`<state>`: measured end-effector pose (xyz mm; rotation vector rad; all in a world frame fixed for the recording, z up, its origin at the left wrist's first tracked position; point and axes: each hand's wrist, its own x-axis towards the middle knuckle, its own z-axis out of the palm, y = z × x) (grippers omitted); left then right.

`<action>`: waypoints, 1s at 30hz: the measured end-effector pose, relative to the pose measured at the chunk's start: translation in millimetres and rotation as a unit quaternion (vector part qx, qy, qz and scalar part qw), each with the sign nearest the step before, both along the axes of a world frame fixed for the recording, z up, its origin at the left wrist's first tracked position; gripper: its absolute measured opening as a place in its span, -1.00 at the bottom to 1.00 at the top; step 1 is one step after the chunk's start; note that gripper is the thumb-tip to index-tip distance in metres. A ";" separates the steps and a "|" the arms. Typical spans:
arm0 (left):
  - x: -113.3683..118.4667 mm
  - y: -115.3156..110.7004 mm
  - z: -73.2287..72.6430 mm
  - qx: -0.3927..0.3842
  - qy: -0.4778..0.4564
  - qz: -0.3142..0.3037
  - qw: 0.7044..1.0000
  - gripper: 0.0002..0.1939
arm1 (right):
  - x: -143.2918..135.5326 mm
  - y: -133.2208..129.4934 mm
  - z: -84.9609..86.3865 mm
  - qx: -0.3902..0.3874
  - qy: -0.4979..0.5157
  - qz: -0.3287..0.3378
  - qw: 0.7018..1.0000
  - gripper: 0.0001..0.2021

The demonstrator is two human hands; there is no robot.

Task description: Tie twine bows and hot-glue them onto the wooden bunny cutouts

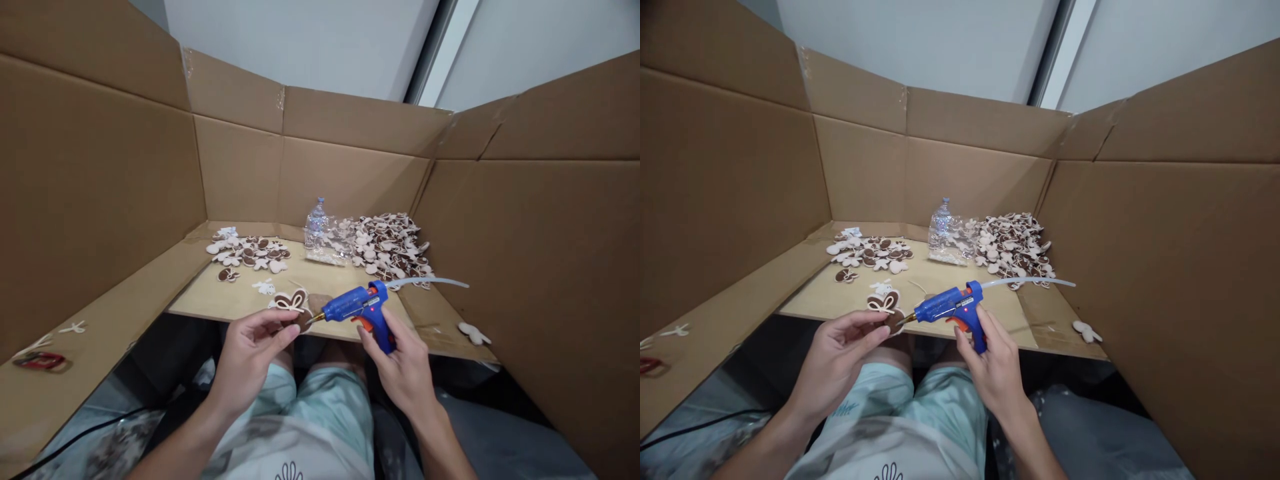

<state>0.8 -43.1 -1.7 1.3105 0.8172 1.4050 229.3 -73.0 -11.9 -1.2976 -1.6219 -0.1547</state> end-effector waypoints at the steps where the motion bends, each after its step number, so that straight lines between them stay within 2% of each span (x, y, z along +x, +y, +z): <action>1: 0.0 0.0 -0.4 -0.001 -0.002 0.000 1.000 -0.86 | 0.0 -0.3 0.0 0.003 -0.001 -0.001 1.000 -0.73; 11: -1.0 -1.8 -0.7 0.000 -0.008 0.008 1.000 -0.87 | 1.4 -0.4 -1.0 0.034 -0.014 -0.013 0.999 -0.72; 19: -1.6 -0.7 -2.2 0.005 0.005 0.025 1.000 -0.86 | 5.8 -1.4 -2.4 0.065 -0.034 -0.047 0.996 -0.69; 21: -1.8 1.6 -2.2 0.003 0.010 0.033 0.999 -0.86 | 11.2 1.6 -1.8 0.041 -0.036 -0.059 0.997 -0.67; 24: -2.9 8.9 -1.6 0.006 0.009 0.048 0.999 -0.85 | 23.0 15.8 -6.2 -0.061 -0.061 -0.092 0.992 -0.62; 27: -6.4 20.1 -1.5 0.019 0.000 0.080 0.997 -0.82 | 35.2 39.9 -21.8 -0.181 -0.106 -0.141 0.968 -0.62; 30: -13.0 31.9 -2.2 0.029 -0.020 0.111 0.993 -0.78 | 44.2 63.0 -43.9 -0.216 -0.111 -0.169 0.955 -0.69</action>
